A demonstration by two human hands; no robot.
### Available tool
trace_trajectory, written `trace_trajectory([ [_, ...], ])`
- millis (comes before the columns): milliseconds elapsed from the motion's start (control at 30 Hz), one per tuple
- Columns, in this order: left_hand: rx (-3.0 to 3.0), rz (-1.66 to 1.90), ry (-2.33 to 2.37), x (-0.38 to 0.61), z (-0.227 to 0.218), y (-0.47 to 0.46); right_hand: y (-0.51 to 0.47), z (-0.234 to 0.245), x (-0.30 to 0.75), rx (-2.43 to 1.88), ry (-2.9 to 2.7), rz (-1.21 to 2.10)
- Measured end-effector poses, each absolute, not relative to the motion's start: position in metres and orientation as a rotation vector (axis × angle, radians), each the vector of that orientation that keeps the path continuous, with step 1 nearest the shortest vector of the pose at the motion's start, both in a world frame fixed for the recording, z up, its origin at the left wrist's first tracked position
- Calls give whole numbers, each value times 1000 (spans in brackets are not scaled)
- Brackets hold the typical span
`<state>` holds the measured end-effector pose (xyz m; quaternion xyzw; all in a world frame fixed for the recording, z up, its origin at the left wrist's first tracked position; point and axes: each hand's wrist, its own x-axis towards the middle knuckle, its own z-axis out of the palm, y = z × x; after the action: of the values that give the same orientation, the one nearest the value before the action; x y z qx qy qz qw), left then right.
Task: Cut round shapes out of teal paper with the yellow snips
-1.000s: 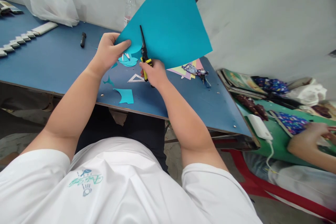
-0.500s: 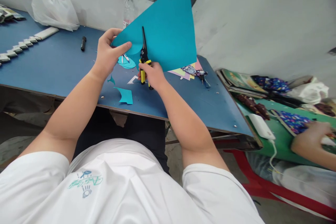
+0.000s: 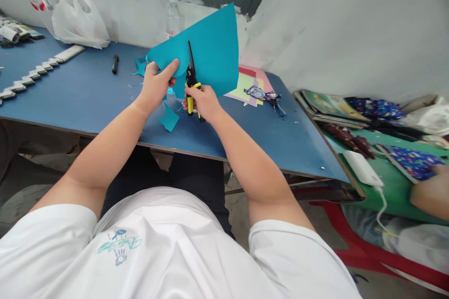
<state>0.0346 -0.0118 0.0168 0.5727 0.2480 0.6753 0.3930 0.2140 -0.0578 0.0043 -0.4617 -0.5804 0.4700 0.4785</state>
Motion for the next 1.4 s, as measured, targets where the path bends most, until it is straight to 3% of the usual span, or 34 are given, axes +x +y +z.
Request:
trace_trajectory([
  [600,1682,1800,693,31,16,-18,-71,15,204,-1075,-1305,1375],
  [1400,1765,1778,689,28,22,-24,-67,12,208,-1118,-1375,1187],
])
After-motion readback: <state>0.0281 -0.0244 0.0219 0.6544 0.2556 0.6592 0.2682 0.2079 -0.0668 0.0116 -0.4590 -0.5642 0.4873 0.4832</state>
